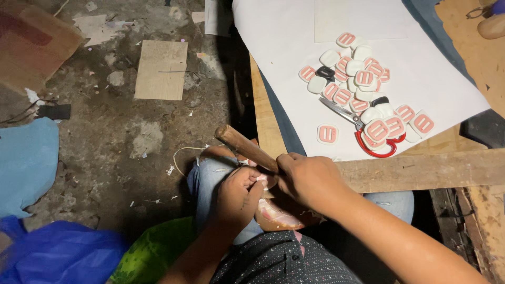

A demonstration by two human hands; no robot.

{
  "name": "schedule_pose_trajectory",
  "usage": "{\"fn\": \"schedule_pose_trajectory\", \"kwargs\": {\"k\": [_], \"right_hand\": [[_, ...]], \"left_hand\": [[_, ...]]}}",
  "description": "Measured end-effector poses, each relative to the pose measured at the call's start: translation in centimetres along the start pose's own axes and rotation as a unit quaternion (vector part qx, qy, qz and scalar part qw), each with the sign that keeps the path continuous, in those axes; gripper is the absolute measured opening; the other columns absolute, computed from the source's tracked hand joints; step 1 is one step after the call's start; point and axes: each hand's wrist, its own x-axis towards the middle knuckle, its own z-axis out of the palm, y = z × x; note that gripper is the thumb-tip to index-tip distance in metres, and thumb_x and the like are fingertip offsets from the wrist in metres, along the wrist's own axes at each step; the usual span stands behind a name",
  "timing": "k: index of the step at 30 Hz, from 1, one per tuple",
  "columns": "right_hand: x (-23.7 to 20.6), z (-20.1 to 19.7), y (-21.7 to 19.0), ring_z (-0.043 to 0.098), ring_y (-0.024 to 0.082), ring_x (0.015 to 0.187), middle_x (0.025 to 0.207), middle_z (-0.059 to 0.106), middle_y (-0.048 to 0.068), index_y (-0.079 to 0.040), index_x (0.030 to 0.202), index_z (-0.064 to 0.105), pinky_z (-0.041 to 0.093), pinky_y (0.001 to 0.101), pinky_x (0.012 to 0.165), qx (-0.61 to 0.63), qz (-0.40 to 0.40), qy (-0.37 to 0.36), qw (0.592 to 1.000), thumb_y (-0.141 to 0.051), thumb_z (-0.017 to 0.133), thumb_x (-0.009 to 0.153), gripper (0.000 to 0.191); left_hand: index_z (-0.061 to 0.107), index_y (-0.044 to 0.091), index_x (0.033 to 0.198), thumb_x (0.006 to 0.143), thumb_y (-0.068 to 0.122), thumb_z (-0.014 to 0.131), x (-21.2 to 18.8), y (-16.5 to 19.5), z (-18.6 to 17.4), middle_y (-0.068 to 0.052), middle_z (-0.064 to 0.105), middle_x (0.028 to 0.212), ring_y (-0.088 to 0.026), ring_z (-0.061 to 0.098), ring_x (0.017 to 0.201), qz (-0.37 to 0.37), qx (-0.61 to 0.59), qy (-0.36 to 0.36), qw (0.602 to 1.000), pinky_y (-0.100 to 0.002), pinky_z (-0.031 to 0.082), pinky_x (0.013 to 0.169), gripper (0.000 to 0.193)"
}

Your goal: The person sits on the floor and uses a hammer to repeatedly strike small white and pink rectangular pieces placed on a wooden block. The person picks up each piece, positions it on the block, taps it with the hammer, and then sets it aside on a nearby sheet of paper.

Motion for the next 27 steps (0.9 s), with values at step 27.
{"fn": "schedule_pose_trajectory", "kwargs": {"k": [27], "right_hand": [[-19.2, 0.5, 8.4, 0.07, 0.024, 0.115, 0.129, 0.07, 0.016, 0.002, 0.134, 0.057, 0.055, 0.0378, 0.097, 0.674, 0.178, 0.248, 0.672, -0.006, 0.055, 0.095, 0.041]], "left_hand": [[0.067, 0.008, 0.101, 0.087, 0.015, 0.069, 4.5, 3.4, 11.9, -0.013, 0.064, 0.102, -0.034, 0.066, 0.083, 0.243, 0.157, -0.112, 0.951, -0.046, 0.052, 0.068, 0.016]]}}
